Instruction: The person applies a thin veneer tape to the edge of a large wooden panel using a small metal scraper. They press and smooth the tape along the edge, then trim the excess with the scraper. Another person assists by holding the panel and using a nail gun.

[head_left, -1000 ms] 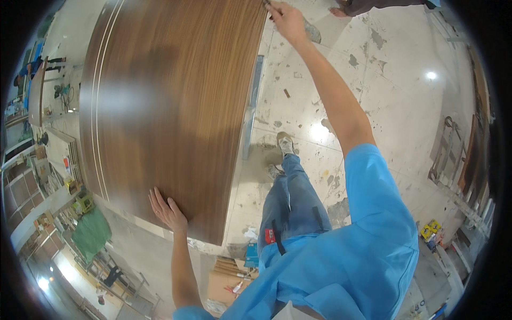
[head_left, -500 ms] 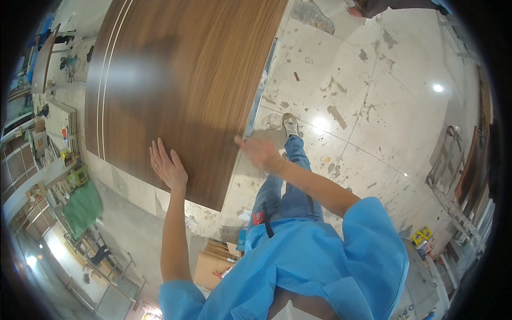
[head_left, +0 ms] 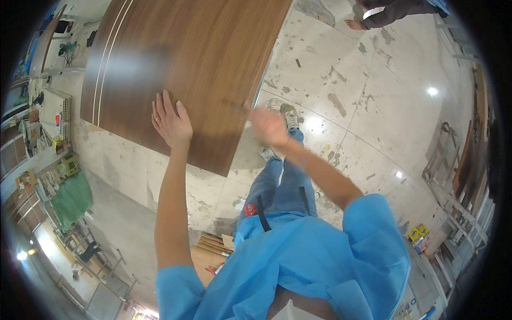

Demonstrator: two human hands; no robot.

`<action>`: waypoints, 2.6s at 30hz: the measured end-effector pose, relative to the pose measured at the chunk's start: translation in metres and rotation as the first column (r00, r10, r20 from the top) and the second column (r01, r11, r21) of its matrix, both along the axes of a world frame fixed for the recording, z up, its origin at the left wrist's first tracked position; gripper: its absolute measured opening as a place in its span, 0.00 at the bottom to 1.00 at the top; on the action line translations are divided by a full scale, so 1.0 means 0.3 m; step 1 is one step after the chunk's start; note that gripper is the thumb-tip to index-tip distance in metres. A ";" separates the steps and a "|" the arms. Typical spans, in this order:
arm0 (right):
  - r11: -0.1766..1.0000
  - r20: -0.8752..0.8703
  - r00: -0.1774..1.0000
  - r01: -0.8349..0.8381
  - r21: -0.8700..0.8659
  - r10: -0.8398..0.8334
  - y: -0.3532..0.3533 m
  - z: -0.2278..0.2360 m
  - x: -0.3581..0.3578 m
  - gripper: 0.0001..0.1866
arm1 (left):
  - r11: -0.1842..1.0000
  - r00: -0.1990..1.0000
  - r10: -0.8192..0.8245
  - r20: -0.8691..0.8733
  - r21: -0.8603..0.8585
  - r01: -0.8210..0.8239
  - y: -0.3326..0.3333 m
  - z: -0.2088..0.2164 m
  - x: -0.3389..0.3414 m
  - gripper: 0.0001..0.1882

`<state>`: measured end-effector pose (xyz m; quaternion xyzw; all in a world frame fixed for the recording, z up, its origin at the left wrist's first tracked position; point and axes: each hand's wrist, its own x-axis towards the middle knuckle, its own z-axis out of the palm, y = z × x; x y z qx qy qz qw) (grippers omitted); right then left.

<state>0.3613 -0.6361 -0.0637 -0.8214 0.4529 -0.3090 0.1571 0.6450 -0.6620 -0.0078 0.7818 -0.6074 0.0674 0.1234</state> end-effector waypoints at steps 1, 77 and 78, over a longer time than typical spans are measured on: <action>0.997 -0.001 0.999 -0.043 -0.070 0.043 0.082 0.001 0.031 0.31 | 1.000 1.000 0.005 -0.013 0.000 -0.005 -0.001 0.001 -0.004 0.29; 0.998 0.259 0.966 -0.010 0.056 -0.005 0.216 0.021 0.099 0.20 | 0.998 0.995 -0.025 -0.092 0.063 0.031 0.009 -0.022 0.039 0.33; 1.000 0.271 0.962 -0.018 0.018 0.012 0.301 0.022 0.143 0.20 | 0.996 0.988 -0.051 -0.143 0.060 0.060 0.013 -0.022 0.050 0.34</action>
